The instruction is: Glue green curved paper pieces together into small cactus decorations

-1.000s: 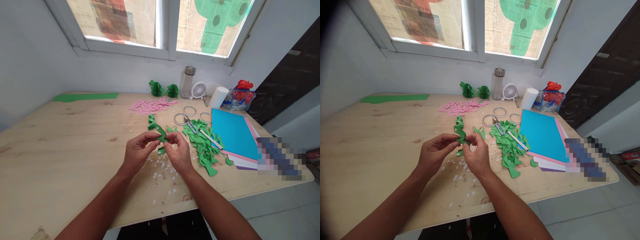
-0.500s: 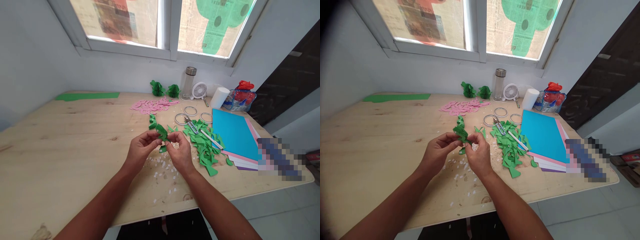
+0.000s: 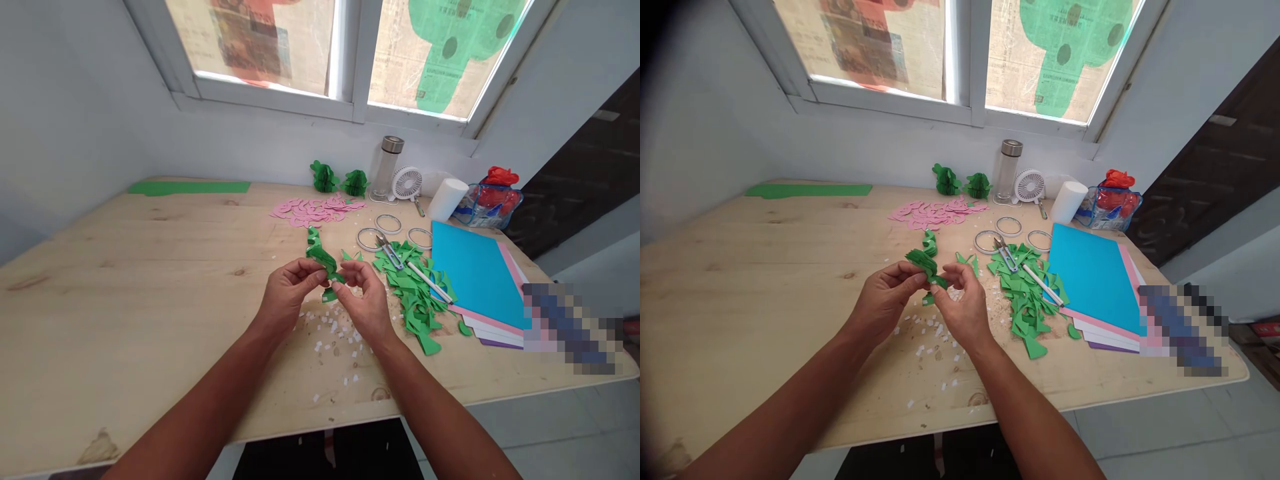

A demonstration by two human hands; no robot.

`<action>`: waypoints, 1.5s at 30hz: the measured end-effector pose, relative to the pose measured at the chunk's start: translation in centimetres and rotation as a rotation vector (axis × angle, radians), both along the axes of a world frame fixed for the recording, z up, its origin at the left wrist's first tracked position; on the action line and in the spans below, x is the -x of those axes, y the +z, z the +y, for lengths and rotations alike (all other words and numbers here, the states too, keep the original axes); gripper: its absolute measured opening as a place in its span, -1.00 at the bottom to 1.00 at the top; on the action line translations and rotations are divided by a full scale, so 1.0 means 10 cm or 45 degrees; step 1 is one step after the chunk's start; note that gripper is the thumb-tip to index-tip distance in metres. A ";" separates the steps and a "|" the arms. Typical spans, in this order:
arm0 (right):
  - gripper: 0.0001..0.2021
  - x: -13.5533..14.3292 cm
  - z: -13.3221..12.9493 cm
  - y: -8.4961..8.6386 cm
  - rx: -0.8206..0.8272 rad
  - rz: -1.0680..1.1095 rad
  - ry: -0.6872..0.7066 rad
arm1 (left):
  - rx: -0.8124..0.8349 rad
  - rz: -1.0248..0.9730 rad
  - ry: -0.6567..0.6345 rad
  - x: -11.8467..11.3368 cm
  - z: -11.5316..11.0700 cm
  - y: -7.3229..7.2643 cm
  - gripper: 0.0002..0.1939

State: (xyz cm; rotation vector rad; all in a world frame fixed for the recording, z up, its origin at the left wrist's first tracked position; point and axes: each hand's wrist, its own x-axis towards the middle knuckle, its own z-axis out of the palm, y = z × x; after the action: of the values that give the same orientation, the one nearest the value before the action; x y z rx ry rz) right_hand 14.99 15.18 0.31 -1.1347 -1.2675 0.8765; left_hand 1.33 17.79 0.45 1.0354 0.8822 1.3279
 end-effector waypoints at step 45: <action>-0.85 -0.03 0.07 -0.06 0.234 0.469 0.119 | 0.064 0.135 -0.411 0.05 -0.04 0.00 -0.69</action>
State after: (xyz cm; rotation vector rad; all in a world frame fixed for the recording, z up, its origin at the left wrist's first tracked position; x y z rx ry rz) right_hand 15.30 15.92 -0.25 -1.0031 -0.9553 1.2299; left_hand 0.82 17.39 0.49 1.1628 0.7841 0.9837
